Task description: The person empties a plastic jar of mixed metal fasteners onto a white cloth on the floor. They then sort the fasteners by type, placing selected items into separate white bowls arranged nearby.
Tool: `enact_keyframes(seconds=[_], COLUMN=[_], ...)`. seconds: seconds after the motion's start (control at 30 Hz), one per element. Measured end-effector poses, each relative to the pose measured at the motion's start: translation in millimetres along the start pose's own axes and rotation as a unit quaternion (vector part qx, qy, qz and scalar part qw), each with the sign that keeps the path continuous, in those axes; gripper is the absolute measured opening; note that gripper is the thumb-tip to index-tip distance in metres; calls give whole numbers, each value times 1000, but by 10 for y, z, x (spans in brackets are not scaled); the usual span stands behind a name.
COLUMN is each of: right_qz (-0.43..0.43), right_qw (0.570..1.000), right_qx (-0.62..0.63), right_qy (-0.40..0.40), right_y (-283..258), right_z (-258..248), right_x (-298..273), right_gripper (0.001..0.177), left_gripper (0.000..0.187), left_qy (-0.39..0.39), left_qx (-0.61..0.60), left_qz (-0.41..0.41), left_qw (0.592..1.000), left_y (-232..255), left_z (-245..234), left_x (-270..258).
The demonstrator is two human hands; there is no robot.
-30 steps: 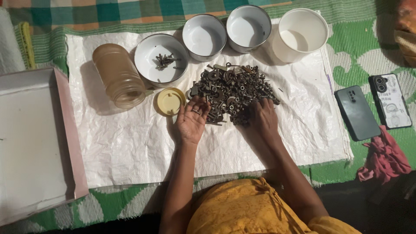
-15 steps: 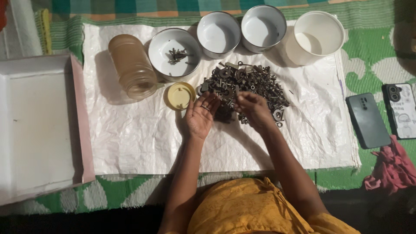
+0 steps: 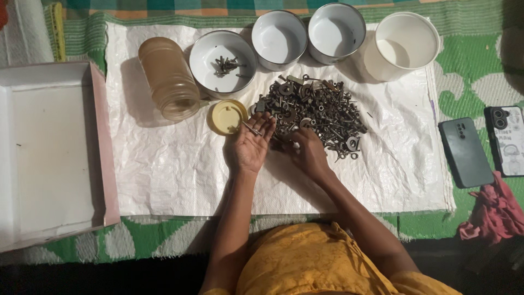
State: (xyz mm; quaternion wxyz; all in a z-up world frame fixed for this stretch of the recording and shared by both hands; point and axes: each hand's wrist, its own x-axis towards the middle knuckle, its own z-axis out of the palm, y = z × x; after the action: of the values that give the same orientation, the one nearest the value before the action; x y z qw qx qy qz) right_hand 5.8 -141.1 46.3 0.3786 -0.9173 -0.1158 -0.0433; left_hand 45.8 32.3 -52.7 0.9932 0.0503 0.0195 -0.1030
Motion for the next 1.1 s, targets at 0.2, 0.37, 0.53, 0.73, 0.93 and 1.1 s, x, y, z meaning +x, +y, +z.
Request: enact_keyframes(seconds=[0.2, 0.37, 0.53, 0.73, 0.93, 1.1], right_qz=[-178, -261, -188, 108, 16, -62], right_qw=[959, 915, 965, 991, 994, 986], right_qx=[-210, -300, -142, 30, -21, -142], right_qy=[69, 66, 118, 69, 104, 54], right_y=[-38, -27, 229, 885, 866, 655], right_z=[92, 90, 15, -252, -253, -34], right_x=[-31, 87, 215, 486, 279, 183], right_gripper=[23, 24, 26, 19, 23, 29], left_gripper=[48, 45, 45, 45, 45, 46], left_qy=[31, 28, 8, 41, 11, 10], left_qx=[10, 26, 13, 16, 0, 8], left_qz=[12, 20, 20, 17, 15, 16], left_qw=[999, 999, 1000, 999, 1000, 1000], left_y=[26, 51, 48, 43, 42, 23], left_z=[48, 82, 85, 122, 83, 12], left_x=[-32, -76, -65, -58, -45, -38])
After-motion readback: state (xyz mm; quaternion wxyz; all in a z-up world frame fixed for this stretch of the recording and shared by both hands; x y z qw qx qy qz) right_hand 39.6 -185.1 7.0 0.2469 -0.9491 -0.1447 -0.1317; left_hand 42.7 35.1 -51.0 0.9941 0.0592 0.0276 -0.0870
